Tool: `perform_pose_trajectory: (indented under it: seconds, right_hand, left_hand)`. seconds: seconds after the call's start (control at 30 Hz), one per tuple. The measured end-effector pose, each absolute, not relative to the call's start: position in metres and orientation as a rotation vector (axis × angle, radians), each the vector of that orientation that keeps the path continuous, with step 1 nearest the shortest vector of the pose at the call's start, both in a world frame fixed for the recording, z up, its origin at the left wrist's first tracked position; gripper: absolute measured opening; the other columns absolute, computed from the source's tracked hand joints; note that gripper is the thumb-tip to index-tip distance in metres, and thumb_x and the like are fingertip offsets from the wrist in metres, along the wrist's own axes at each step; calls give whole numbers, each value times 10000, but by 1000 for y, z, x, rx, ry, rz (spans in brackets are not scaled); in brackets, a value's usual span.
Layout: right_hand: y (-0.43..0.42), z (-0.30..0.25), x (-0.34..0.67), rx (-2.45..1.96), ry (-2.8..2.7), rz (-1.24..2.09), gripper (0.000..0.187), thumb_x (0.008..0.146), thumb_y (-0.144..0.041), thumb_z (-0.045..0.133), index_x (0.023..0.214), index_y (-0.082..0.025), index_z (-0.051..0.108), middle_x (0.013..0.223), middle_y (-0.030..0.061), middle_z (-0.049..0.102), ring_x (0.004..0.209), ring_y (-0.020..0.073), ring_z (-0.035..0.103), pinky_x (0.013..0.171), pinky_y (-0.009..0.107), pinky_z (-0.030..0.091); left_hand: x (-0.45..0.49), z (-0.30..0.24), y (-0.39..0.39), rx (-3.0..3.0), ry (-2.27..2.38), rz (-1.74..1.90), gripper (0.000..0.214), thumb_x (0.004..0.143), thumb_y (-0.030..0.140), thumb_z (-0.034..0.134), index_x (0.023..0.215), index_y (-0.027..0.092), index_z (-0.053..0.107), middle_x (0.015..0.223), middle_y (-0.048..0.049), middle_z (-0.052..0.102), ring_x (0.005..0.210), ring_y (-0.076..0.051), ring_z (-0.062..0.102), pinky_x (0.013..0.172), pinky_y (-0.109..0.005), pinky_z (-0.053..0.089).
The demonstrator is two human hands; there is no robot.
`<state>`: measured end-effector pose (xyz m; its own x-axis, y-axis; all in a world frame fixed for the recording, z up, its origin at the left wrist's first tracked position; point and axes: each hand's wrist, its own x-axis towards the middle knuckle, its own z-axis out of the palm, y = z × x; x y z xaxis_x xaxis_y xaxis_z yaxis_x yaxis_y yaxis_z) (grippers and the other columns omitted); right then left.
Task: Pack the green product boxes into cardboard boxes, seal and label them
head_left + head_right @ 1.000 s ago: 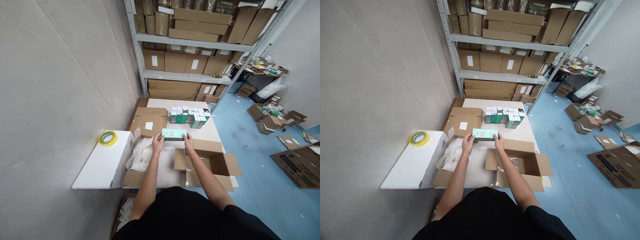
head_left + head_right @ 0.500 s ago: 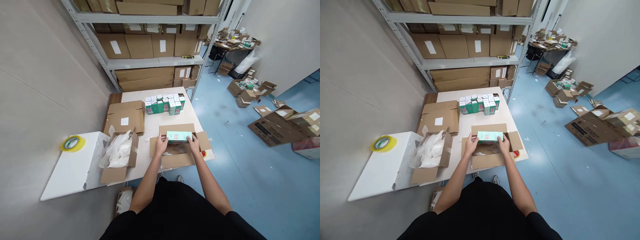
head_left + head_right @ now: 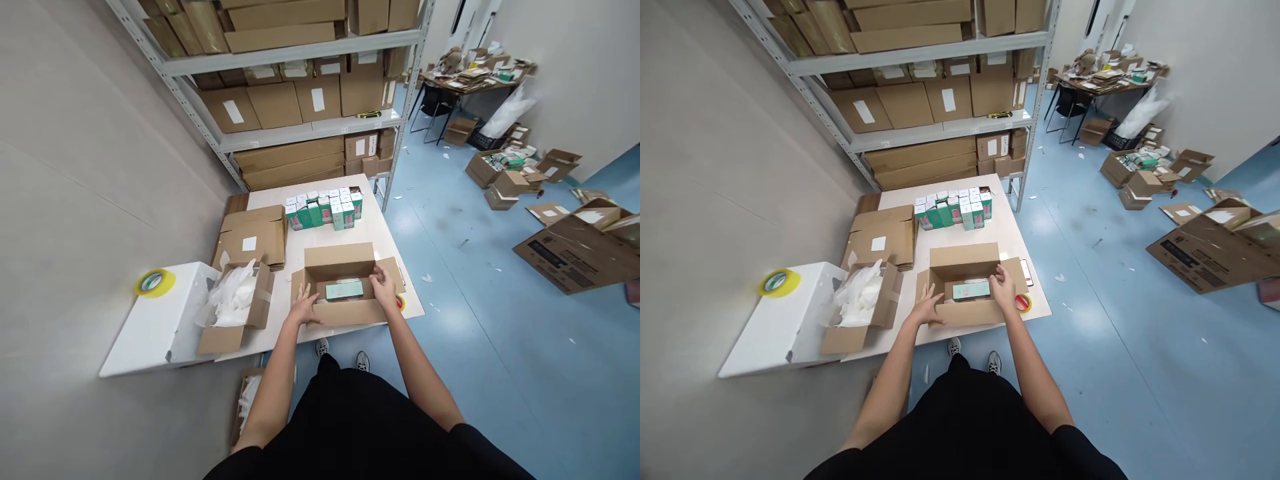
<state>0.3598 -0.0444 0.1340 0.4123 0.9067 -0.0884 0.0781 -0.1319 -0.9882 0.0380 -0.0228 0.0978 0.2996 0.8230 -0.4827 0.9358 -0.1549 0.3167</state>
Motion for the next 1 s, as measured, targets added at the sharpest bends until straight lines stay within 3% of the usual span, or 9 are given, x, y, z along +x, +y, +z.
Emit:
perform_pose_trajectory:
  seconds: [0.17, 0.27, 0.53, 0.77, 0.87, 1.0]
  right_hand:
    - [-47, 131, 348, -1504, -1012, 970, 562, 885, -417, 630, 1399, -190, 634, 1433, 173, 671, 1172, 288, 716, 1032, 458, 582]
    - [-45, 131, 335, -1470, -1074, 1006, 562, 884, -398, 623, 1405, -186, 621, 1439, 172, 665, 1142, 282, 722, 1020, 455, 588]
    - [-35, 140, 294, -1380, -1377, 1053, 589, 912, -393, 625, 1485, -269, 576, 1527, 109, 597, 1314, 284, 626, 1103, 464, 536]
    - [-19, 149, 233, -1292, -1515, 1113, 624, 909, -427, 621, 1513, -279, 563, 1576, 107, 544, 1392, 309, 566, 1132, 504, 499]
    - [-6, 154, 199, -1255, -1603, 1133, 617, 909, -421, 622, 1510, -290, 574, 1597, 105, 525, 1401, 316, 558, 1093, 497, 527]
    - [13, 161, 144, -1191, -1720, 1158, 604, 904, -378, 626, 1499, -282, 595, 1593, 109, 532, 1394, 308, 564, 1078, 480, 541]
  left_hand:
    - [42, 84, -48, 2220, 1686, 0, 507, 720, 470, 933, 1173, 277, 811, 1781, -78, 195, 1653, -410, 14, 1274, -615, 269]
    - [40, 78, -60, 2244, 1713, 133, 289, 787, 448, 886, 986, 246, 827, 1737, -78, 329, 1646, -419, 99, 1259, -626, 310]
    - [2, 72, -78, 2138, 1968, 393, 218, 821, 416, 839, 808, 210, 767, 1650, -85, 480, 1599, -498, 207, 1253, -705, 289]
    - [-30, 75, -76, 2063, 1983, 446, 194, 822, 379, 842, 835, 199, 770, 1705, -72, 396, 1636, -464, 87, 1292, -681, 240]
    - [-43, 70, -75, 1991, 1994, 439, 192, 818, 363, 852, 863, 189, 784, 1721, -78, 366, 1639, -460, 65, 1281, -640, 314]
    - [-51, 61, -84, 1962, 2028, 442, 190, 814, 350, 861, 933, 209, 818, 1735, -60, 337, 1615, -493, 162, 1225, -648, 395]
